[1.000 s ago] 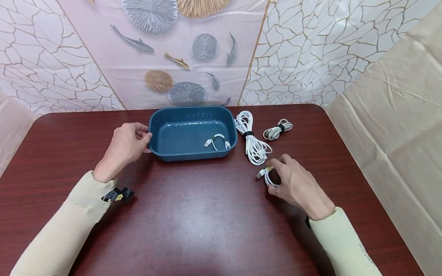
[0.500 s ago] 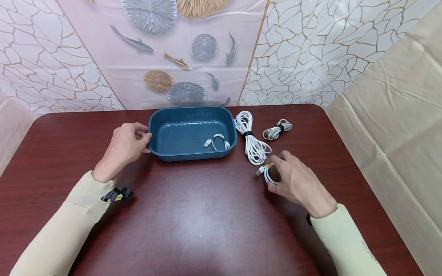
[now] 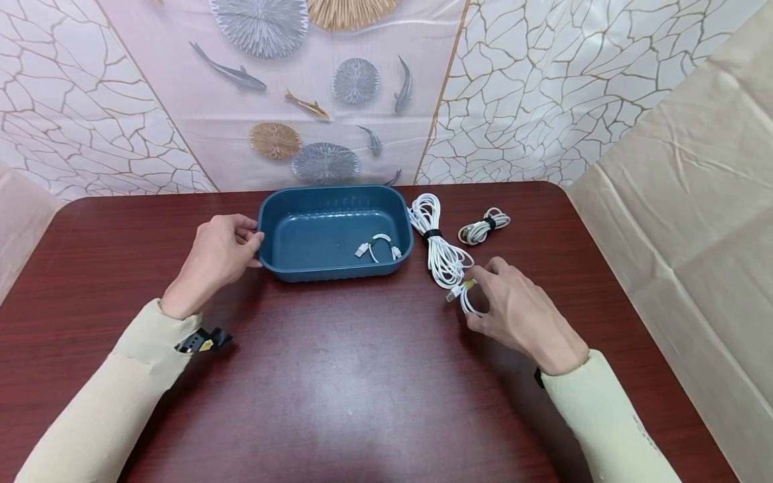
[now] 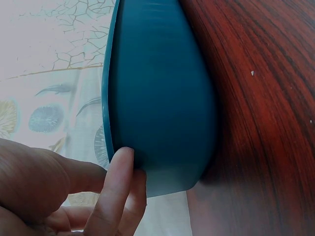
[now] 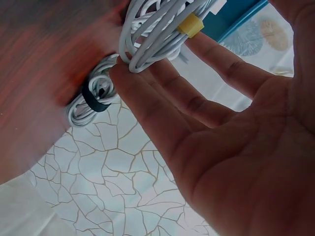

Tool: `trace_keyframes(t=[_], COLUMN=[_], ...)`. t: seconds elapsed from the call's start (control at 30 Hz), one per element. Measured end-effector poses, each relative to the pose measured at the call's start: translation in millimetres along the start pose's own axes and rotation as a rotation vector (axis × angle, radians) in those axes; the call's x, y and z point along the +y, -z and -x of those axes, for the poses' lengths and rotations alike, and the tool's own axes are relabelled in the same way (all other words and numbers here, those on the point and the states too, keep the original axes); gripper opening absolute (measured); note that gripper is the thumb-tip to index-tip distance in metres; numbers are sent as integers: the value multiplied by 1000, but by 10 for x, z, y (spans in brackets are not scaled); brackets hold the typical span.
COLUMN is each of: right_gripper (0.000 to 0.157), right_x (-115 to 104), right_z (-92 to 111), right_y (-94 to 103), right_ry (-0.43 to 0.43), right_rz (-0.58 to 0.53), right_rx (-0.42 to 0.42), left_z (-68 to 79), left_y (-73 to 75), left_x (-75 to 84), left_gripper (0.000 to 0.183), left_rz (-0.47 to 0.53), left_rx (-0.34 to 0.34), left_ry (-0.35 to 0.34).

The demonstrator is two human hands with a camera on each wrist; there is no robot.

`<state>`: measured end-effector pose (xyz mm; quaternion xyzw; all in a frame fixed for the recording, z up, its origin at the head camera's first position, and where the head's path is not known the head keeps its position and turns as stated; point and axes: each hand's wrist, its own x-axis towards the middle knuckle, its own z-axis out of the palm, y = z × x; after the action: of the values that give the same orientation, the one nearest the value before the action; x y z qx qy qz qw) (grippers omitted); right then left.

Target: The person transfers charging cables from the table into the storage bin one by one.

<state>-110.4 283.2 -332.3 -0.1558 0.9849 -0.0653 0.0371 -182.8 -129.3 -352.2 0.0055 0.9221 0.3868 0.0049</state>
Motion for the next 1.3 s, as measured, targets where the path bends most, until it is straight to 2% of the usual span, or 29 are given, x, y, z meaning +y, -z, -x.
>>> trace_keyframes(t=[0.87, 1.3], right_gripper=[51, 43], right_x=[-90, -132], right_z=[-82, -130], right_y=[116, 183], right_ry=[5, 17], right_rz=[-15, -4], right_rx=[-21, 9], left_z=[10, 6], left_y=[10, 11], left_x=[-18, -9], left_gripper=[32, 33], left_rz=[-9, -10], left_rx=[-3, -6], left_ry=[-6, -8])
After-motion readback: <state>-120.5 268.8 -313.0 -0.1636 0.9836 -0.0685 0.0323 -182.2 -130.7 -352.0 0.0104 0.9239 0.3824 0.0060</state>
